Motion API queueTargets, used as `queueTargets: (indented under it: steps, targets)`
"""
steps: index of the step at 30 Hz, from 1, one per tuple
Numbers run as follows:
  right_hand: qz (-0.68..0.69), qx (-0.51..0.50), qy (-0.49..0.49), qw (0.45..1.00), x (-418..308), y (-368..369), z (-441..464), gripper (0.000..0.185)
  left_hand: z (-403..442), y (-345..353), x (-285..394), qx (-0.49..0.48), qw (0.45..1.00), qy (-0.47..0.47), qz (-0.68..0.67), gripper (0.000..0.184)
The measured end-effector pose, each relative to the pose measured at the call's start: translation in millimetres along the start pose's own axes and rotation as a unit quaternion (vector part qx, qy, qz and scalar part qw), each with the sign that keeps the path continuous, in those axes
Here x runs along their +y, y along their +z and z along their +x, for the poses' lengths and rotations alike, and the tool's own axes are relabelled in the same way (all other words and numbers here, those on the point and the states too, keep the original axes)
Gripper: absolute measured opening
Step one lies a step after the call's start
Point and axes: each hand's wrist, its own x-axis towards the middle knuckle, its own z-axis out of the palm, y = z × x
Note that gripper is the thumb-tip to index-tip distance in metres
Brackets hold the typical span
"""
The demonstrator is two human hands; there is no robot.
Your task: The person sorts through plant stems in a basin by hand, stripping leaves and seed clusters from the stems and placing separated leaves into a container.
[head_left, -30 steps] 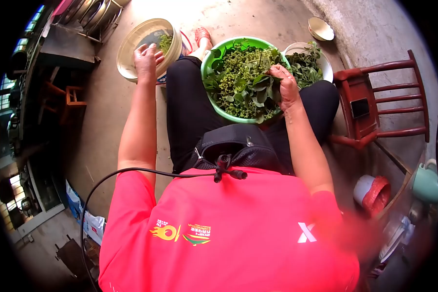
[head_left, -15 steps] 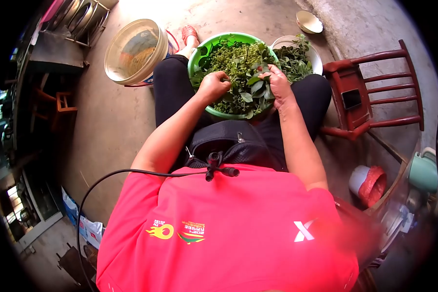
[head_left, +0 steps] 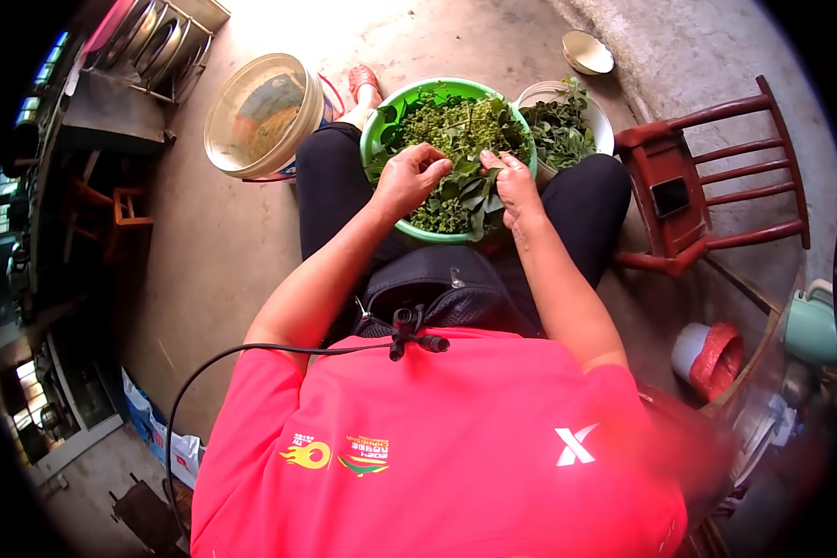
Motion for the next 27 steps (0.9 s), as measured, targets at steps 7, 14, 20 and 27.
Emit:
queueTargets:
  steps: [7,14,20,27]
  targets:
    - [0.002,-0.010,0.013,1.000,5,-14,-2,0.022,51,12,5,0.080,0.945,0.161,0.274,0.039]
    - [-0.014,-0.006,0.001,1.000,11,-24,1,0.013,83,39,5,0.019,0.954,0.079,0.288,0.032]
    - [0.006,0.002,-0.004,1.000,10,-26,4,0.010,69,32,-7,0.070,0.963,0.111,0.237,0.018]
    - [0.026,-0.020,-0.008,0.999,0,-15,-2,0.026,20,-3,-25,0.163,0.980,0.111,0.004,0.010]
